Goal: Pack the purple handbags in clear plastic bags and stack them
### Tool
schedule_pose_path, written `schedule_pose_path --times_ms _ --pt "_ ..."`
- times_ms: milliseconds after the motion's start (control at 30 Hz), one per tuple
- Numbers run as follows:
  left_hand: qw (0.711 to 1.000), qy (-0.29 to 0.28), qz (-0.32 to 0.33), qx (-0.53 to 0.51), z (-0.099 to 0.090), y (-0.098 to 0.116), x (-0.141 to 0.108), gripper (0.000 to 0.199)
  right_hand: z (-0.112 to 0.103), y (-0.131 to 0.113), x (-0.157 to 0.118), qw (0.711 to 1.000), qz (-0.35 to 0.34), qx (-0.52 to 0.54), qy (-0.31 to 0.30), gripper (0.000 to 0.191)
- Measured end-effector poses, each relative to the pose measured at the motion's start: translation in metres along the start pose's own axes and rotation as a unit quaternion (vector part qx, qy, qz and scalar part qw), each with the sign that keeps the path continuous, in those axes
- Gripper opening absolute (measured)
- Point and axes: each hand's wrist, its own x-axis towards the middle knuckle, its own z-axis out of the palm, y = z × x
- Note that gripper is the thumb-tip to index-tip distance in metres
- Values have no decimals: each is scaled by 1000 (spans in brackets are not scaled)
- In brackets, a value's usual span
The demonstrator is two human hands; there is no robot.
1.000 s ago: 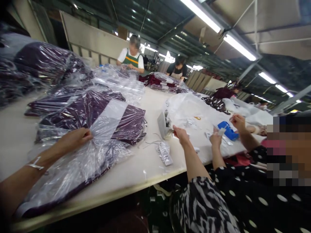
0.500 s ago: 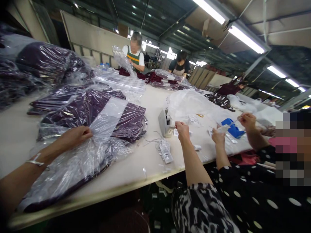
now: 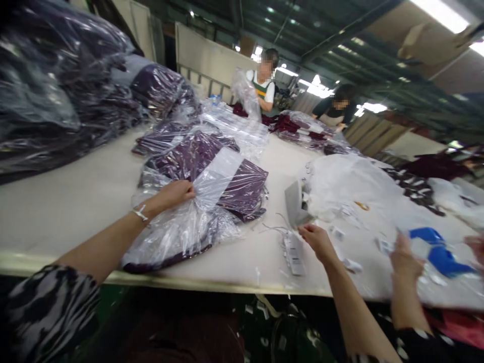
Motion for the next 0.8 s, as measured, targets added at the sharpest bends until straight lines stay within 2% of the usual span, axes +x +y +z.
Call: schedule_pose_path --times_ms 67,167,233,300,367,433,500,567,633,700,800 --pt "1000 11 2 -9 2 -1 1 19 36 -42 -3 988 -88 -42 -123 32" --pt "1000 19 -3 -15 6 -3 1 17 109 -117 -11 916 -211 -82 -332 24" --pt "1000 23 -6 -19 8 -4 -1 15 159 -160 -10 871 -237 -103 -418 22" --pt "999 32 -4 -24 9 -5 -3 14 204 -188 -3 839 -258 -154 -453 21" --pt "998 44 3 -35 9 -6 -4 15 239 -203 10 807 -301 -243 -447 21" --pt "997 52 4 -49 8 -6 -4 17 263 -208 21 769 -347 -345 -410 22" --pt "997 52 -3 -54 7 -6 -4 20 277 -209 28 737 -373 -417 -379 23" --pt "998 47 -10 -49 6 -6 -3 22 283 -207 31 720 -377 -460 -358 27" --pt "998 43 -7 -46 7 -7 -2 21 283 -202 33 720 -377 -487 -321 36" --pt "998 41 -4 -49 8 -9 0 18 280 -194 39 735 -377 -496 -268 47" --pt "998 37 -15 -58 11 -12 4 14 269 -177 54 793 -361 -420 -253 49"
